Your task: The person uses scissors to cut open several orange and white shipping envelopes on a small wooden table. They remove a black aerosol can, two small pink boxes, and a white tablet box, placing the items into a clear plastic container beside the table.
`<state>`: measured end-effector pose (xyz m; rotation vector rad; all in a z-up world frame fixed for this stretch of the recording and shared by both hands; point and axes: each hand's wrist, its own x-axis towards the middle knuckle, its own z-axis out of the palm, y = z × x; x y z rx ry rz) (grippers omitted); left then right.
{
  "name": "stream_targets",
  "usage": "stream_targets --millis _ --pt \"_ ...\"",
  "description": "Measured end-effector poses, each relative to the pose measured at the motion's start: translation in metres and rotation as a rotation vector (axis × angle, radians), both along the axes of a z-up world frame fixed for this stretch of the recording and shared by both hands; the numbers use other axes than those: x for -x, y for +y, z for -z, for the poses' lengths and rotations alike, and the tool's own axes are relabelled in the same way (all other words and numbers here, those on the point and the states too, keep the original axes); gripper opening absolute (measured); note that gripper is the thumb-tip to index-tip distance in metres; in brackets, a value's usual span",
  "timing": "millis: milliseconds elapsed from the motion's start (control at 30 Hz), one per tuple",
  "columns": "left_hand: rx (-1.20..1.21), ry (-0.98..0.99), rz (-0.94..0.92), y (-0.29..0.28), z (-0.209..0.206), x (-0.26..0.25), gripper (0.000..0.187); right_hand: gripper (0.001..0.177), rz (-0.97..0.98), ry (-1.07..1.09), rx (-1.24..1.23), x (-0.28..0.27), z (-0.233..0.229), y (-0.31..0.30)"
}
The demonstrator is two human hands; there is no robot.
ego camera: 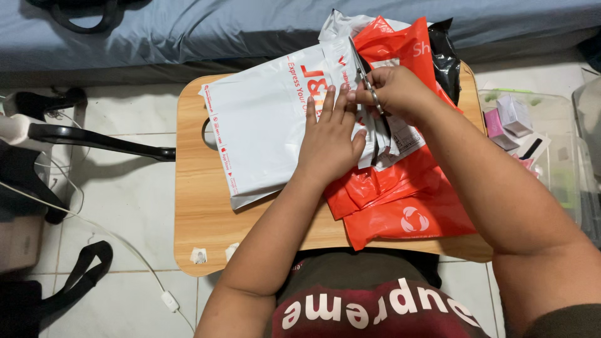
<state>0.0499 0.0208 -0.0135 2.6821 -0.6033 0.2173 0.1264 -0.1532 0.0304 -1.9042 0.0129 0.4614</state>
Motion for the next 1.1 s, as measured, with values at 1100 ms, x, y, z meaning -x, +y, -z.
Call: stream_targets --millis 1100 --pt "0.006 -0.03 0.042 0.006 0.0 0.019 0.073 0.029 -0.024 0.083 0.02 -0.035 -0.012 0.002"
